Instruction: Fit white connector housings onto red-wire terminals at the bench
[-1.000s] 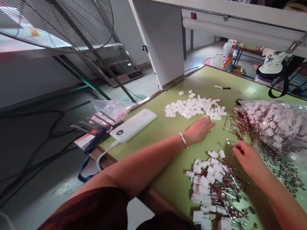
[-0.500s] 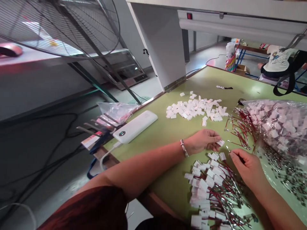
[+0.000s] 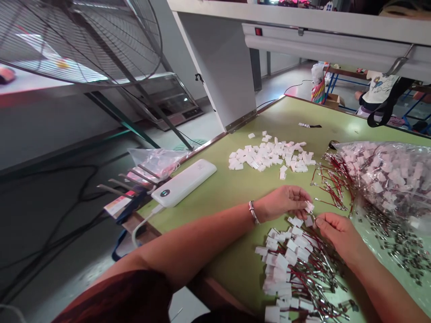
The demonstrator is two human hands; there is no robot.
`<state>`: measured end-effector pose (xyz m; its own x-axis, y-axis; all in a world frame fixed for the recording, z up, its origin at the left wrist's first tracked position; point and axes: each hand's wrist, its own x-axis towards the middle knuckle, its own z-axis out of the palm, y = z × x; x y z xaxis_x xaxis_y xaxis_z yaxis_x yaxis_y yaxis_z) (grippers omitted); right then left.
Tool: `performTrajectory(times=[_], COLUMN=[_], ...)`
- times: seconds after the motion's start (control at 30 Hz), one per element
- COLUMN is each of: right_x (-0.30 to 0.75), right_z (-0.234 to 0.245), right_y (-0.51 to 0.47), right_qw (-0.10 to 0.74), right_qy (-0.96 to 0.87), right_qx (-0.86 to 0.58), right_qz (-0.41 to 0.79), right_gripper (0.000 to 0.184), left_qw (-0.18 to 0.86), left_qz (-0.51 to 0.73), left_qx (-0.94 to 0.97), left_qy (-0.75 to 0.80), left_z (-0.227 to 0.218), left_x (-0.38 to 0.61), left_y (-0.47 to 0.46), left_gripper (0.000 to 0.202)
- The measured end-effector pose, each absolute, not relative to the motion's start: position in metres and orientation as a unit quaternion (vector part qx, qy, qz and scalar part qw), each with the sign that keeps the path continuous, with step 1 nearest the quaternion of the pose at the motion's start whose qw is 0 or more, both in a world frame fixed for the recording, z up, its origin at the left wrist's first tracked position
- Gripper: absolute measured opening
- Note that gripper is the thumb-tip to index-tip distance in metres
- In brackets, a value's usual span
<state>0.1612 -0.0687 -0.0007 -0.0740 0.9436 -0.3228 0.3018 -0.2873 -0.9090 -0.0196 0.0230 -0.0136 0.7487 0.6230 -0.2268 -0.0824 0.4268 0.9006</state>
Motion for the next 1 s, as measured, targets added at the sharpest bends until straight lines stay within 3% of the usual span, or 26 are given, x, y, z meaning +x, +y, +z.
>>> performTrajectory(times=[0.17, 0.33, 0.53, 0.67, 0.73, 0.8, 0.9, 1.0], right_x=[0.16, 0.155, 0.156, 0.157, 0.154, 0.151, 0.153, 0.168], right_z=[-0.003, -0.01, -0.006, 0.0, 0.003, 0.004, 0.008, 0.012], right_y=[-0.069, -0.068, -0.065, -0.068, -0.071, -0.073, -0.07, -0.061], right_qw=[0.312, 0.34, 0.308, 0.269, 0.24, 0.218, 0.222, 0.283], right_qy=[-0.358, -0.46, -0.574, -0.636, -0.674, -0.706, -0.686, -0.577], right_qx=[-0.593, -0.608, -0.624, -0.61, -0.587, -0.563, -0.569, -0.623], right_qz=[0.65, 0.551, 0.432, 0.389, 0.378, 0.371, 0.395, 0.446], right_gripper=[0.038, 0.039, 0.033, 0.032, 0.028, 0.023, 0.018, 0.019], left_qw=[0.708, 0.718, 0.696, 0.52, 0.388, 0.329, 0.364, 0.407], left_qz=[0.256, 0.228, 0.201, 0.253, 0.326, 0.346, 0.333, 0.325], left_qx=[0.602, 0.608, 0.634, 0.741, 0.735, 0.706, 0.702, 0.709], left_qy=[0.266, 0.249, 0.271, 0.341, 0.451, 0.522, 0.515, 0.474], left_z=[-0.008, -0.012, -0.009, -0.003, -0.005, -0.009, -0.014, -0.013], left_x=[-0.019, -0.016, -0.015, -0.028, -0.038, -0.045, -0.048, -0.043], left_y=[0.016, 0.012, 0.014, 0.037, 0.054, 0.066, 0.071, 0.063], left_gripper=[0.011, 0.009, 0.012, 0.024, 0.02, 0.02, 0.017, 0.016])
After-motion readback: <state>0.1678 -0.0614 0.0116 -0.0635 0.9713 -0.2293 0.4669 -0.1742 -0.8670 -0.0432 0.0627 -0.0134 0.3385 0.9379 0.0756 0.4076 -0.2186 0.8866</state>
